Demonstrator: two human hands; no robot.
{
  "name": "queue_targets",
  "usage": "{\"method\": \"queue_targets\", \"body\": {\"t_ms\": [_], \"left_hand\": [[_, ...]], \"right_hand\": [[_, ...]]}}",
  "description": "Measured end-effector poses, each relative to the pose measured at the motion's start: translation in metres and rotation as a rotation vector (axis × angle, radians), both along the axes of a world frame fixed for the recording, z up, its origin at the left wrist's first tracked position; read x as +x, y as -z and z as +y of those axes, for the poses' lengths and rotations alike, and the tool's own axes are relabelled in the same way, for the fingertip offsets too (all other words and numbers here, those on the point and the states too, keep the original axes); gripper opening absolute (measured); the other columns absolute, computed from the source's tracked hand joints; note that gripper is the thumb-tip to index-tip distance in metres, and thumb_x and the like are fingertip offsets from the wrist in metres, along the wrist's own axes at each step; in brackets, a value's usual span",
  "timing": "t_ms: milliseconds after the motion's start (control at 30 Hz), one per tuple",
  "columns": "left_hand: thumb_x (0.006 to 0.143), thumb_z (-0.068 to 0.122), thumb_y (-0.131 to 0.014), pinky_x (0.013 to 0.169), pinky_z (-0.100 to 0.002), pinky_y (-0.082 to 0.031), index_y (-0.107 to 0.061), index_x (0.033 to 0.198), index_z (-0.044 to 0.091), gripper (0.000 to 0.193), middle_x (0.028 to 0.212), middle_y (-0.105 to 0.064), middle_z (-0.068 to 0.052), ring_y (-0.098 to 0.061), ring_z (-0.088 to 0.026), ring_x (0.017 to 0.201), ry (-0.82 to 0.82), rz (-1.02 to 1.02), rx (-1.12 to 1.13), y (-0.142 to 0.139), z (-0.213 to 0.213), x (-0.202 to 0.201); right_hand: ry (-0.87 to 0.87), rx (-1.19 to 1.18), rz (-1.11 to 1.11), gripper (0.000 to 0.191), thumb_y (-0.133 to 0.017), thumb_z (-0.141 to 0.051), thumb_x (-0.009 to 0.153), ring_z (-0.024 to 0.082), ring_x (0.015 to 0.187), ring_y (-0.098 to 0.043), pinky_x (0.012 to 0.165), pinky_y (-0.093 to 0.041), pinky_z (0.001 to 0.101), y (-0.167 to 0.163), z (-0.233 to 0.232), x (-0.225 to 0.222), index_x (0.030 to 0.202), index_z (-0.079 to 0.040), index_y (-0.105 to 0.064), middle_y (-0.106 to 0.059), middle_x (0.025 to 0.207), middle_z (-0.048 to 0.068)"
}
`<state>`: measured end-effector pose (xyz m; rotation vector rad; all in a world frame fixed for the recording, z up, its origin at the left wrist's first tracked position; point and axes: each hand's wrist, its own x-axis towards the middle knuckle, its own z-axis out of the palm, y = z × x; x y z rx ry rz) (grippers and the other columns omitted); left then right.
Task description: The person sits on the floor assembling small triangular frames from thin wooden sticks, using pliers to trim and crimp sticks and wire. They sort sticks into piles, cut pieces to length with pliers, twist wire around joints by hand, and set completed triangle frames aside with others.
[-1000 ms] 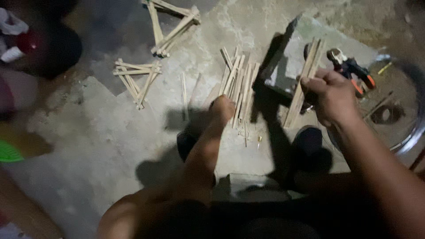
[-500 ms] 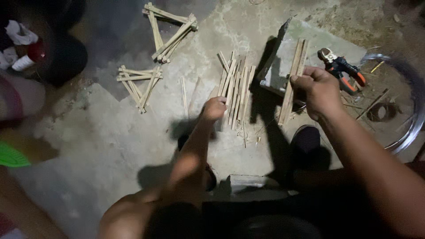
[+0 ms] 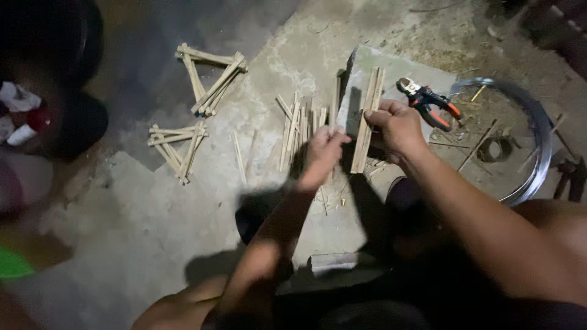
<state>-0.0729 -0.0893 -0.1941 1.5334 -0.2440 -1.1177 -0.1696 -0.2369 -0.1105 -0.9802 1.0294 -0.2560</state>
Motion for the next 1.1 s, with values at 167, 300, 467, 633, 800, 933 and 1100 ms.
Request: {"method": "queue_targets", "body": {"t_ms": [167, 300, 467, 633, 800, 933, 1100], "left_hand": [[0.103, 0.027, -0.059, 0.057, -0.027, -0.052, -0.067, 0.116, 0.001, 0.03, 0.088, -0.069, -0.004, -0.062, -0.01, 0.068, 0.117, 0.136, -0.065, -0.002, -0.014, -0.011], [0.102, 0.028, -0.061, 0.07, -0.025, -0.058, -0.066, 0.118, 0.002, 0.031, 0.097, -0.073, -0.002, -0.07, -0.01, 0.079, 0.018, 0.337, 0.022, 0.009, -0.024, 0.002], [0.104, 0.025, -0.062, 0.059, -0.03, -0.046, -0.07, 0.12, 0.002, 0.03, 0.091, -0.069, -0.004, -0.058, -0.013, 0.07, -0.064, 0.393, -0.139, 0.02, -0.032, -0.002], [0.105, 0.021, -0.057, 0.07, -0.03, -0.055, -0.064, 0.124, 0.003, 0.027, 0.095, -0.071, -0.003, -0.066, -0.013, 0.08, -0.037, 0.587, -0.322, 0.024, -0.031, -0.004], [0.109, 0.021, -0.053, 0.068, -0.028, -0.052, -0.063, 0.132, 0.002, 0.031, 0.099, -0.07, -0.002, -0.064, -0.011, 0.081, 0.018, 0.479, -0.31, 0.022, -0.028, -0.002], [0.109, 0.018, -0.05, 0.075, -0.029, -0.058, -0.06, 0.132, 0.001, 0.03, 0.103, -0.07, -0.004, -0.069, -0.012, 0.087, -0.062, 0.58, -0.382, 0.018, -0.028, -0.003], [0.11, 0.021, -0.051, 0.068, -0.028, -0.056, -0.062, 0.133, 0.001, 0.032, 0.1, -0.07, -0.004, -0.067, -0.011, 0.08, -0.031, 0.529, -0.373, 0.009, -0.026, -0.003]], "right_hand": [[0.018, -0.004, -0.04, 0.02, -0.067, -0.006, 0.091, 0.023, 0.073, -0.072, 0.068, -0.063, 0.0406, 0.014, -0.007, -0.007, 0.111, -0.001, -0.065, -0.072, 0.091, 0.01], [-0.028, 0.048, -0.031, 0.022, -0.07, -0.005, 0.093, 0.024, 0.075, -0.072, 0.068, -0.064, 0.0405, 0.027, -0.008, -0.008, 0.112, 0.003, -0.064, -0.071, 0.092, 0.011], [-0.027, 0.053, -0.047, 0.028, -0.07, -0.005, 0.089, 0.022, 0.077, -0.073, 0.069, -0.063, 0.0381, 0.03, -0.002, 0.001, 0.116, 0.0, -0.065, -0.075, 0.095, 0.01], [-0.026, 0.096, -0.027, 0.028, -0.071, -0.007, 0.089, 0.022, 0.077, -0.072, 0.069, -0.062, 0.0393, 0.028, -0.004, -0.001, 0.116, -0.001, -0.064, -0.074, 0.096, 0.009], [-0.048, 0.007, -0.148, 0.027, -0.072, -0.004, 0.092, 0.022, 0.084, -0.074, 0.077, -0.063, 0.037, 0.03, -0.005, -0.002, 0.118, 0.002, -0.065, -0.075, 0.101, 0.012], [-0.057, 0.112, -0.075, 0.028, -0.067, -0.007, 0.091, 0.023, 0.077, -0.073, 0.07, -0.064, 0.0393, 0.023, -0.002, -0.001, 0.118, -0.002, -0.066, -0.074, 0.096, 0.01], [-0.017, 0.149, -0.055, 0.027, -0.068, -0.007, 0.091, 0.023, 0.077, -0.073, 0.07, -0.065, 0.0412, 0.015, -0.002, 0.001, 0.118, -0.002, -0.064, -0.073, 0.097, 0.009]]}}
